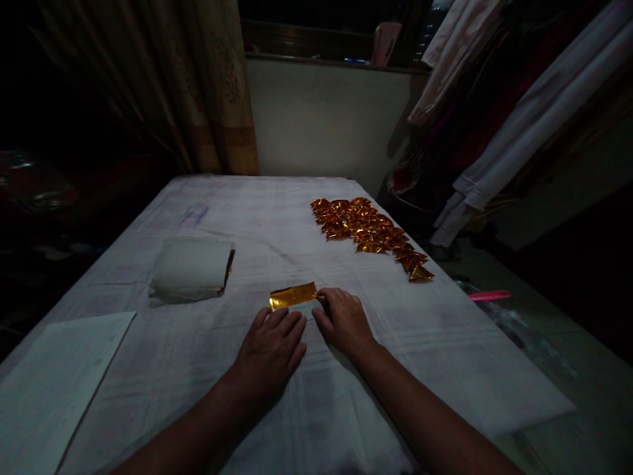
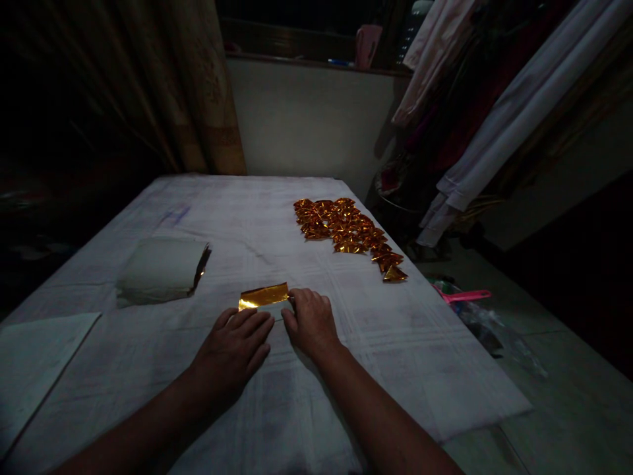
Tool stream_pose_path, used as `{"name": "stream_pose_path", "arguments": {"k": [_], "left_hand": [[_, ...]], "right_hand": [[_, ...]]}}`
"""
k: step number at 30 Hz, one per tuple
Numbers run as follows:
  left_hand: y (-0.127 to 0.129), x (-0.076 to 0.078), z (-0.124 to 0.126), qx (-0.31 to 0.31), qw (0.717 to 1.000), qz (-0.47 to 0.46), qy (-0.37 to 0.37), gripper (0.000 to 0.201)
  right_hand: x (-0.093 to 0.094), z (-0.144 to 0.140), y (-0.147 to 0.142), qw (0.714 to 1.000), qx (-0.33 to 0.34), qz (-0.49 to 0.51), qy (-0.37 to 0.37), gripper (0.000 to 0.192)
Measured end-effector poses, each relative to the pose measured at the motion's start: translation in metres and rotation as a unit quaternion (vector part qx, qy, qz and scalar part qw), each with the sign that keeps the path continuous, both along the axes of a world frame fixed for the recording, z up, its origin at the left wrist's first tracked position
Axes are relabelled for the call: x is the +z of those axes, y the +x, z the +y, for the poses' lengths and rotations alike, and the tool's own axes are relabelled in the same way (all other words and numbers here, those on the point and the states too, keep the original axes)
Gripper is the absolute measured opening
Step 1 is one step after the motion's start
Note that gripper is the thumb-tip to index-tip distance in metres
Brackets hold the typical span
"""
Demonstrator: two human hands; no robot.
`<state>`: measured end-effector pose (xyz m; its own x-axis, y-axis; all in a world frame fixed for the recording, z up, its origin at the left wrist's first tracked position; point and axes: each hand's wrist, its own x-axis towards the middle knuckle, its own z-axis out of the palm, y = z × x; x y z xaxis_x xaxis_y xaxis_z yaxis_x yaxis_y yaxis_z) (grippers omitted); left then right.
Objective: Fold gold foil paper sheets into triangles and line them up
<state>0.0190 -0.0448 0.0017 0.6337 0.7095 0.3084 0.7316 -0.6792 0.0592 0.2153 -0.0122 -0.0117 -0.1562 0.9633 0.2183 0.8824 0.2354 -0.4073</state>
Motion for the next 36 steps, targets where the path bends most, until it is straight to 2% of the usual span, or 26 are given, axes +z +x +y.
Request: {"name": "stream_pose_path", "arguments": {"k": [8, 13, 15, 16, 19, 21, 25, 27, 30, 33, 36], "left_hand": [[-0.035, -0.002, -0.009, 0.022, 0.999, 0.027, 0.012, 0.037], [-0.043, -0.002, -0.011, 0.014, 0.999, 0.022, 0.02, 0.038], [-0.042, -0.003, -0.01, 0.014, 0.999, 0.023, 0.019, 0.037], [-0.041, -0.003, -0.01, 0.015, 0.999, 0.024, 0.021, 0.037], [-0.039, -0.005, -0.01, 0.017, 0.999, 0.026, 0.028, 0.039], [-0.039, -0.005, -0.01, 0.02, 0.999, 0.026, 0.028, 0.039], [-0.044, -0.003, -0.011, 0.024, 0.999, 0.029, 0.022, 0.038], [-0.048, 0.0, -0.012, 0.019, 0.999, 0.032, 0.019, 0.037], [-0.051, 0.006, -0.011, 0.018, 0.999, 0.035, 0.013, 0.036], [-0.039, 0.011, -0.008, 0.019, 0.999, 0.031, -0.001, 0.032], [-0.014, 0.008, -0.004, 0.007, 1.0, 0.019, -0.006, 0.035]], "right_hand": [[-0.004, 0.003, 0.005, 1.0, 0.008, 0.01, -0.001, 0.023], [-0.002, -0.004, 0.004, 0.998, 0.01, -0.007, 0.068, 0.024], [0.001, -0.014, -0.003, 0.993, 0.053, -0.015, 0.108, 0.028], [0.002, -0.02, -0.008, 0.988, 0.103, -0.027, 0.112, 0.033], [0.006, -0.035, -0.019, 0.972, 0.217, -0.078, 0.043, 0.046], [0.008, -0.041, -0.019, 0.966, 0.238, -0.101, -0.01, 0.054], [0.011, -0.041, 0.002, 0.969, 0.207, -0.117, -0.066, 0.059], [0.011, -0.04, 0.014, 0.975, 0.167, -0.121, -0.083, 0.058], [0.009, -0.039, 0.023, 0.977, 0.143, -0.126, -0.093, 0.058], [0.008, -0.04, 0.023, 0.979, 0.142, -0.125, -0.083, 0.058], [0.007, -0.041, 0.021, 0.979, 0.144, -0.125, -0.067, 0.058]]}}
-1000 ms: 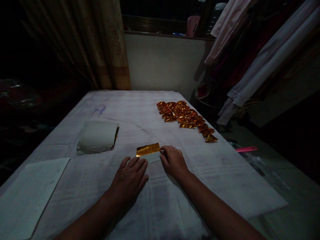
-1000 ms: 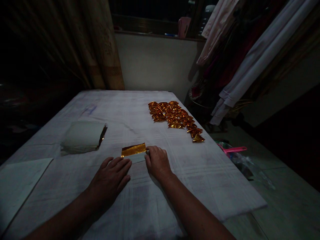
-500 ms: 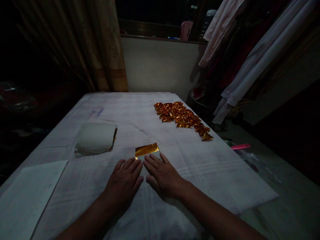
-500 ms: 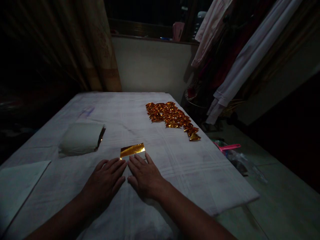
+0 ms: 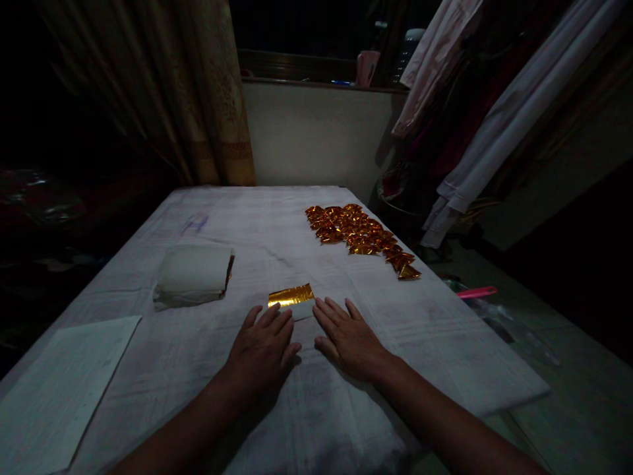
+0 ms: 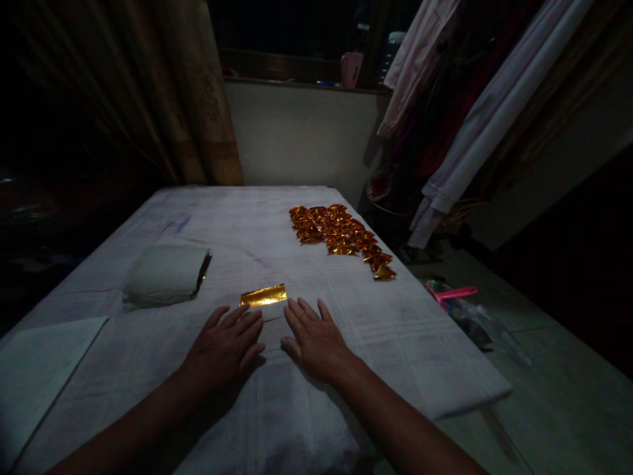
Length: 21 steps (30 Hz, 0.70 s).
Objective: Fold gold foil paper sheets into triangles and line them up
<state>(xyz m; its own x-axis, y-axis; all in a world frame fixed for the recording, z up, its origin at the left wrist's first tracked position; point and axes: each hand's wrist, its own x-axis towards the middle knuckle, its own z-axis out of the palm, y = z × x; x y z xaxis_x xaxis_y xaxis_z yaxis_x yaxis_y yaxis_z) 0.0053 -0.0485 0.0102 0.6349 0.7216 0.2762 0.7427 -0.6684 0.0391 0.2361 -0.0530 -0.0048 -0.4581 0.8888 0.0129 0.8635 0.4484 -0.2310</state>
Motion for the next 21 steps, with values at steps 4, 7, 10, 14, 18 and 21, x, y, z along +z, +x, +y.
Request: {"name": "stream_pose_path", "arguments": {"k": [4, 7, 10, 14, 18, 21], "left_hand": [[0.02, -0.012, 0.002, -0.001, 1.0, -0.007, 0.002, 0.043], [0.005, -0.017, -0.002, 0.009, 1.0, 0.0, -0.002, 0.045], [-0.023, -0.015, -0.008, 0.032, 0.999, 0.015, 0.003, 0.04], [-0.039, -0.003, -0.007, 0.017, 1.0, 0.017, 0.013, 0.034], [-0.023, 0.016, 0.006, 0.037, 0.999, -0.006, -0.018, 0.021], [-0.015, 0.018, 0.017, 0.086, 0.995, -0.013, -0.044, 0.019]], "right_hand": [[-0.002, 0.0, 0.001, 0.999, 0.001, 0.013, 0.029, 0.054], [-0.004, -0.001, 0.002, 0.999, -0.003, 0.017, 0.031, 0.055], [-0.004, -0.002, 0.002, 1.0, -0.003, 0.02, 0.017, 0.057], [0.002, 0.003, -0.001, 0.999, -0.009, 0.032, 0.036, 0.048], [0.014, 0.022, -0.007, 0.997, -0.02, 0.057, 0.043, 0.018], [0.017, 0.038, -0.011, 0.995, -0.057, 0.078, 0.038, 0.011]]}}
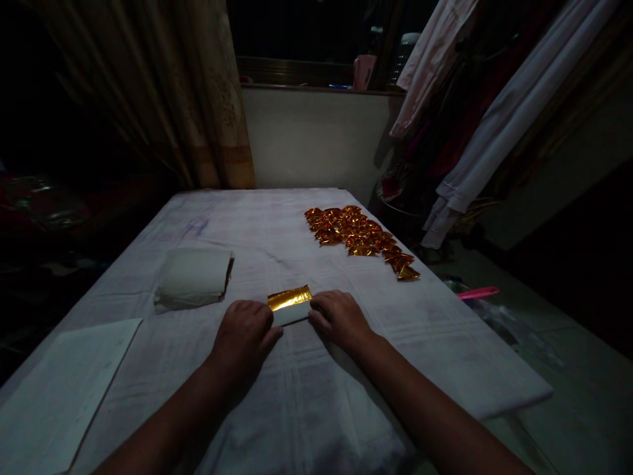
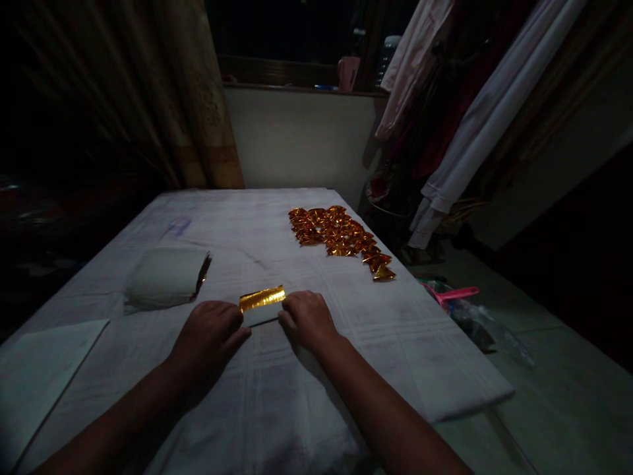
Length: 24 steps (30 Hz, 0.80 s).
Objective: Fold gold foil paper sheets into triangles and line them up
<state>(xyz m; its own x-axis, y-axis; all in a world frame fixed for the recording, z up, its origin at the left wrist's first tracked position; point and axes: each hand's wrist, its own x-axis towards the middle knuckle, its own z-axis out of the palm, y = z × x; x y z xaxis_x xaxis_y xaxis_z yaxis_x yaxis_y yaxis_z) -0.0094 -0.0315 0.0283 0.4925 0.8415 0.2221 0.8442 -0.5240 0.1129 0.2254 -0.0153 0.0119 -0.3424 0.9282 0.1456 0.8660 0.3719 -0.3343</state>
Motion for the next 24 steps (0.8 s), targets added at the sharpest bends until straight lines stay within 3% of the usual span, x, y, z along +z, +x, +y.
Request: {"name": "stream_pose_path", "arguments": {"k": [3, 6, 11, 16, 24], "left_hand": [[-0.002, -0.011, 0.006, 0.036, 0.998, -0.051, -0.007, 0.017], [-0.007, -0.022, 0.008, 0.045, 0.994, -0.1, -0.006, 0.037], [-0.011, -0.025, 0.006, 0.002, 0.992, -0.125, -0.025, 0.018], [-0.019, -0.026, 0.005, -0.06, 0.989, -0.127, -0.054, 0.023], [-0.025, -0.031, 0.004, -0.088, 0.991, -0.087, -0.046, 0.025]], "right_hand": [[-0.006, 0.008, 0.001, 0.999, -0.015, 0.03, 0.012, 0.035], [-0.017, 0.009, 0.006, 0.998, -0.002, 0.067, 0.016, 0.049], [-0.024, 0.007, 0.017, 0.991, 0.029, 0.134, 0.007, 0.04], [-0.015, 0.007, 0.027, 0.977, 0.081, 0.196, -0.007, 0.016], [-0.009, 0.005, 0.03, 0.984, 0.132, 0.121, -0.019, 0.02]]}}
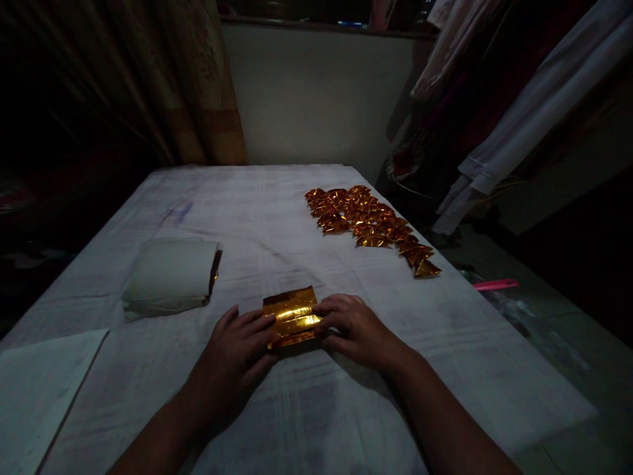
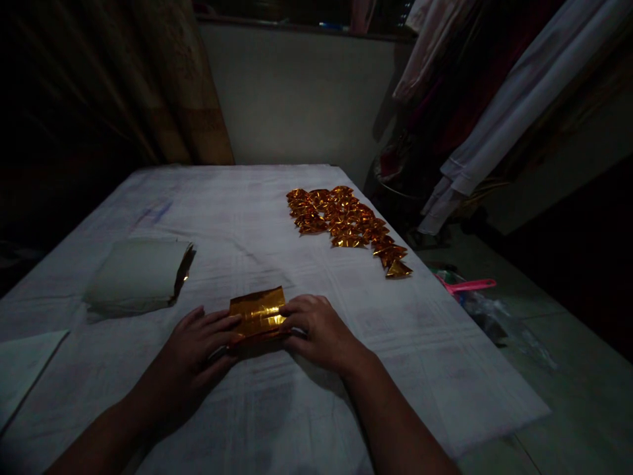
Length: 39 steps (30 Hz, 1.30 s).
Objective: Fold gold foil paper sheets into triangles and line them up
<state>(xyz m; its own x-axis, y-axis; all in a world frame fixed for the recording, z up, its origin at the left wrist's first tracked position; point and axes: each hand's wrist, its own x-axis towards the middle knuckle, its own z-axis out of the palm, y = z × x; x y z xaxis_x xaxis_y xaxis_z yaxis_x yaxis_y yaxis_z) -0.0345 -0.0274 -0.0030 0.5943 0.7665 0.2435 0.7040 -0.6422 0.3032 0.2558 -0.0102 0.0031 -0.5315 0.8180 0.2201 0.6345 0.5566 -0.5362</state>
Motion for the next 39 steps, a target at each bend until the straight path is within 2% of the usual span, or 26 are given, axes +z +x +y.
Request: {"name": "stream_pose_path", "arguments": {"k": [7, 12, 15, 18, 22, 24, 25, 27, 30, 32, 34, 36, 39], "left_hand": [[0.002, 0.002, 0.001, 0.004, 1.0, -0.006, 0.014, 0.031], [0.005, 0.009, 0.001, 0.01, 0.999, -0.037, 0.009, 0.031], [0.008, 0.013, -0.002, 0.042, 0.993, -0.106, -0.025, 0.027], [0.012, 0.017, -0.006, 0.113, 0.962, -0.218, -0.117, 0.027], [0.019, 0.018, -0.008, 0.167, 0.889, -0.34, -0.256, 0.029], [0.022, 0.016, -0.007, 0.192, 0.865, -0.37, -0.277, 0.032], [0.023, 0.014, -0.006, 0.207, 0.862, -0.37, -0.277, 0.038], [0.023, 0.01, -0.004, 0.241, 0.878, -0.331, -0.249, 0.055], [0.021, 0.005, 0.0, 0.24, 0.935, -0.23, -0.127, 0.065], [0.019, 0.003, 0.0, 0.196, 0.965, -0.174, -0.016, 0.054], [0.019, 0.002, -0.001, 0.131, 0.982, -0.123, 0.057, 0.038], [0.021, 0.001, -0.003, 0.056, 0.994, -0.067, 0.068, 0.032], [0.024, -0.003, -0.007, -0.023, 0.999, 0.004, 0.041, 0.044]], "right_hand": [[0.0, 0.001, 0.0, 1.0, -0.014, -0.002, 0.015, 0.019], [0.003, -0.001, -0.003, 0.997, -0.026, 0.068, 0.021, 0.018], [0.005, -0.004, -0.007, 0.991, -0.055, 0.125, -0.004, 0.017], [0.005, -0.006, -0.013, 0.971, -0.1, 0.208, -0.055, 0.017], [0.001, -0.008, -0.021, 0.942, -0.11, 0.288, -0.132, 0.039], [0.0, -0.008, -0.025, 0.939, -0.124, 0.286, -0.144, 0.046], [-0.001, -0.008, -0.027, 0.941, -0.137, 0.275, -0.139, 0.049], [-0.003, -0.007, -0.029, 0.953, -0.169, 0.229, -0.105, 0.053], [-0.008, -0.004, -0.031, 0.969, -0.215, 0.122, -0.02, 0.05], [-0.012, -0.002, -0.031, 0.97, -0.234, 0.064, 0.018, 0.049], [-0.015, -0.001, -0.031, 0.969, -0.244, 0.028, 0.027, 0.049], [-0.017, 0.0, -0.032, 0.968, -0.249, 0.009, 0.025, 0.048], [-0.016, 0.0, -0.033, 0.968, -0.25, 0.005, 0.018, 0.047]]}}
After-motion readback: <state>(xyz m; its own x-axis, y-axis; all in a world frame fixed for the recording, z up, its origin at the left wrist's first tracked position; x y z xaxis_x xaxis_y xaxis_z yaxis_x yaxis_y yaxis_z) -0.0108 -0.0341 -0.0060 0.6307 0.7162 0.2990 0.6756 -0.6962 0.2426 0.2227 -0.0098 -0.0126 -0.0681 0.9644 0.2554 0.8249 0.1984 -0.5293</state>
